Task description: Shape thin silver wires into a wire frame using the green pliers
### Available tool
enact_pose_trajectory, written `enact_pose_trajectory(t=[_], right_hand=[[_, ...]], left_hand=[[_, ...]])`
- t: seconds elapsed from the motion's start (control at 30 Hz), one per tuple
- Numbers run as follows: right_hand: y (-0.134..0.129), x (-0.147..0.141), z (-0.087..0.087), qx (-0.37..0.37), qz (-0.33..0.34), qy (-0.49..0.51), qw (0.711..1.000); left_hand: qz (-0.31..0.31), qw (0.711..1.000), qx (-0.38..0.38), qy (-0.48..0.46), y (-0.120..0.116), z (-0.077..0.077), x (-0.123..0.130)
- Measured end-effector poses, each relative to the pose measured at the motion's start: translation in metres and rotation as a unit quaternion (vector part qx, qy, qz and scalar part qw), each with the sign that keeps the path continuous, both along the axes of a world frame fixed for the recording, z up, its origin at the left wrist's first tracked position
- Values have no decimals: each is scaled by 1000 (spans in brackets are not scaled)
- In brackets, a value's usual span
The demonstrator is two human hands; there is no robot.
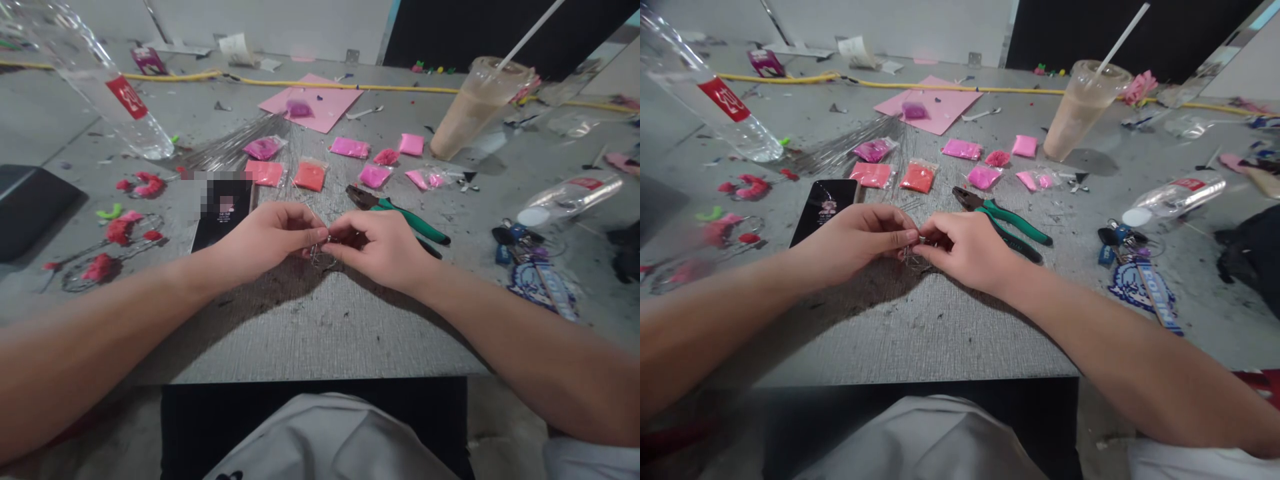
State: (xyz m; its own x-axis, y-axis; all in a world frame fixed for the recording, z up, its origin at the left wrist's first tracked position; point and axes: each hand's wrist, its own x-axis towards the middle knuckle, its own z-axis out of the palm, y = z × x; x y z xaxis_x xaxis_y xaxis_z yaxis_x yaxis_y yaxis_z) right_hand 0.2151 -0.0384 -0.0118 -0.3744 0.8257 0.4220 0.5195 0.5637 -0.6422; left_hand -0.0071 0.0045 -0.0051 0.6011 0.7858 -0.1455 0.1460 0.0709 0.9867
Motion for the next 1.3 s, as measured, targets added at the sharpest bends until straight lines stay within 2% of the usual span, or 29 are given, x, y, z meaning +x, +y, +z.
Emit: enact_pose_trajectory(t=[0.2, 0.47, 0.9, 1.1, 1.3], right_hand=[[-2, 1, -2, 100, -6, -54, 994], [1, 2, -4, 163, -1, -54, 985], [1, 4, -2, 178, 6, -85, 980], [2, 5, -2, 183, 19, -94, 978], [3, 4, -2, 157, 16, -75, 985]], left_hand=[[15, 997, -63, -34, 1, -3, 2], [46, 991, -99, -81, 2, -4, 5], [91, 986, -127, -66, -3, 2, 8], [76, 988, -121, -53, -3, -1, 7], [57, 989, -129, -39, -3, 2, 8]])
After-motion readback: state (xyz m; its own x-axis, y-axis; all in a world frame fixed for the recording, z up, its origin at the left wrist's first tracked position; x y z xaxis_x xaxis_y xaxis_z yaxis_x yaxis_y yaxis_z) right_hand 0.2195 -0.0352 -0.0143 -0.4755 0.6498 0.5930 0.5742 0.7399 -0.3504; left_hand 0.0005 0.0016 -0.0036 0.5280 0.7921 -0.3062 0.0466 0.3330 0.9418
